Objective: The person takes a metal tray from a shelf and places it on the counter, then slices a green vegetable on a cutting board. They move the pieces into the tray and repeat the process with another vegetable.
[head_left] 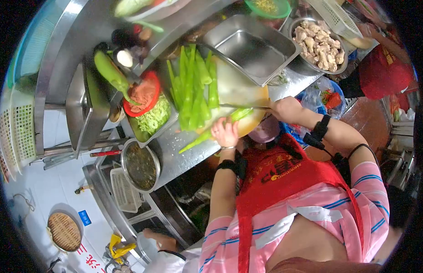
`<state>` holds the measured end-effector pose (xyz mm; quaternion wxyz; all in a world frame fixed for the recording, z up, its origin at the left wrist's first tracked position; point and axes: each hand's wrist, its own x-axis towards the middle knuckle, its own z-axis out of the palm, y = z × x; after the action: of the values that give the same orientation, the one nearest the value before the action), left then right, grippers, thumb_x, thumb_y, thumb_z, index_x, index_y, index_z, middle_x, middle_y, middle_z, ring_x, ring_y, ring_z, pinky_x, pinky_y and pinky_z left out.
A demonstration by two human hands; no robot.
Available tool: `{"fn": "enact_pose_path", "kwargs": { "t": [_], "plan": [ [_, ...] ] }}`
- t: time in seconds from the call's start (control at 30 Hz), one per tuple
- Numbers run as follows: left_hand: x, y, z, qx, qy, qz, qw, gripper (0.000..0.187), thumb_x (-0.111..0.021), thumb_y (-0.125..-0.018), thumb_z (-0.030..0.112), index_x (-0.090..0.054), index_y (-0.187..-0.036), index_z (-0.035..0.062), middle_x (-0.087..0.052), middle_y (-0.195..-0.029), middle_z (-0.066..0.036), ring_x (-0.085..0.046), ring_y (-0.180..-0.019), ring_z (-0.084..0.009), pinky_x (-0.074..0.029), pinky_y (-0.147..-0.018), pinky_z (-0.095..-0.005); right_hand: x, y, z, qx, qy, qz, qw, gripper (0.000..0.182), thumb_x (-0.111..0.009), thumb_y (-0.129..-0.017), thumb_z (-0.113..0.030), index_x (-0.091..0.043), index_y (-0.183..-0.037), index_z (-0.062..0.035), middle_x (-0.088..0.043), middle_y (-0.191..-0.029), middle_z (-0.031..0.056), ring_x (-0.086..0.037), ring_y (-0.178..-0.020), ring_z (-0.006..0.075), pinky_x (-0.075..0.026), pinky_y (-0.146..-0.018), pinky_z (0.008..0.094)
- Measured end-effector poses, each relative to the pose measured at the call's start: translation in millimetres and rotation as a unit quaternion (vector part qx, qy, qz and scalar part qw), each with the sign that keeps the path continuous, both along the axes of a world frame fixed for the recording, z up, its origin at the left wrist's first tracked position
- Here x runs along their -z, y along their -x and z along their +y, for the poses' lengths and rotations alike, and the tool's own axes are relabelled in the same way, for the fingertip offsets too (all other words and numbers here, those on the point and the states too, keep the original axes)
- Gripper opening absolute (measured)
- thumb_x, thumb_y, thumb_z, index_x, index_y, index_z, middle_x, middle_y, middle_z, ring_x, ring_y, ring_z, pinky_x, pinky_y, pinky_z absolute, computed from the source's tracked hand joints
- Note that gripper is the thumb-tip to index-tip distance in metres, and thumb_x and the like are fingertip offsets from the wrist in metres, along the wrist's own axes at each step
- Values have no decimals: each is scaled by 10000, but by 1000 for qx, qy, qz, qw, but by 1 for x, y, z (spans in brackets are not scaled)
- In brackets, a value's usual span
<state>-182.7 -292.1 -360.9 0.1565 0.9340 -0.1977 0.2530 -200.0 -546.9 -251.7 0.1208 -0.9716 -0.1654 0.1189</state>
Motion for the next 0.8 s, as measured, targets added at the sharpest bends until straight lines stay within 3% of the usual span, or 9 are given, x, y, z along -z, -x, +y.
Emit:
{"fn": "enact_pose_path", "kwargs": {
  "t": [0.1, 0.23, 0.3, 0.4, 0.47, 0.53, 0.63, 0.73, 0.8],
  "plan": [
    [0, 0, 1, 1, 9, -4, 1000, 309, -582, -793, 352, -571, -988, 112, -480, -1024, -72, -431, -991, -278, -305, -859, -444, -3, -1, -1, 30, 0, 12, 999, 221, -487, -819, -287, -555, -900, -93, -607, -649, 138, -604, -603, 320, -473, -541, 429],
    [0, 0, 1, 3, 4, 1, 1000, 308, -587, -790, 339, -566, -991, 106, -481, -1026, -75, -431, -997, -276, -300, -864, -443, 43, -5, -7, -20, 14, -13, 1000, 233, -497, -825, -296, -544, -884, -76, -587, -606, 140, -585, -553, 326, -462, -504, 437],
    [-1, -3, -1, 3, 4, -9, 1000, 311, -589, -789, 336, -565, -993, 103, -482, -1029, -75, -432, -1000, -276, -298, -866, -441, 29, -11, -6, -43, 22, -47, 998, 236, -511, -830, -302, -534, -874, -72, -568, -571, 140, -567, -506, 332, -452, -472, 440],
    [-3, 0, 2, 3, 0, 17, 1000, 344, -608, -773, 329, -550, -1014, 91, -483, -1040, -89, -433, -1005, -288, -294, -877, -442, -15, -4, -3, 0, 26, 0, 1000, 222, -465, -837, -271, -525, -859, -58, -587, -608, 139, -596, -584, 320, -465, -515, 431],
    [-6, 0, 0, 10, 77, 32, 996, 408, -637, -748, 320, -519, -1047, 69, -469, -1068, -115, -420, -1027, -304, -288, -888, -442, -50, -1, -6, 38, -7, -48, 998, 207, -465, -844, -267, -506, -860, -65, -589, -620, 135, -596, -580, 316, -460, -511, 430],
    [-20, 3, -5, 19, 106, 42, 993, 441, -653, -738, 279, -488, -1069, 40, -452, -1093, -136, -401, -1053, -320, -281, -906, -447, -75, 0, -13, 63, -34, -95, 993, 202, -515, -815, -262, -495, -865, -68, -581, -640, 128, -590, -575, 312, -453, -506, 427],
    [-49, -11, -28, -2, 289, -55, 956, 372, -618, -758, 156, -480, -1070, 9, -436, -1117, -143, -383, -1076, -327, -290, -921, -438, -101, -7, -30, 98, -3, -257, 961, 244, -608, -698, -228, -499, -865, -88, -554, -695, 92, -574, -641, 281, -449, -581, 389],
    [-128, -31, -64, 110, 269, -77, 954, 274, -599, -762, 115, -537, -1012, 22, -495, -1066, -132, -424, -1048, -312, -312, -913, -419, -106, -14, -44, 129, 62, -290, 946, 230, -599, -677, -188, -504, -866, -97, -545, -707, 76, -574, -667, 254, -434, -604, 365],
    [-174, -51, -95, 235, 183, -18, 955, 180, -586, -761, 91, -603, -938, 57, -568, -999, -87, -476, -1004, -285, -331, -904, -400, -106, -13, -48, 131, 86, -288, 945, 221, -585, -664, -137, -507, -867, -98, -538, -706, 69, -577, -675, 236, -420, -597, 353]
  ]
}}
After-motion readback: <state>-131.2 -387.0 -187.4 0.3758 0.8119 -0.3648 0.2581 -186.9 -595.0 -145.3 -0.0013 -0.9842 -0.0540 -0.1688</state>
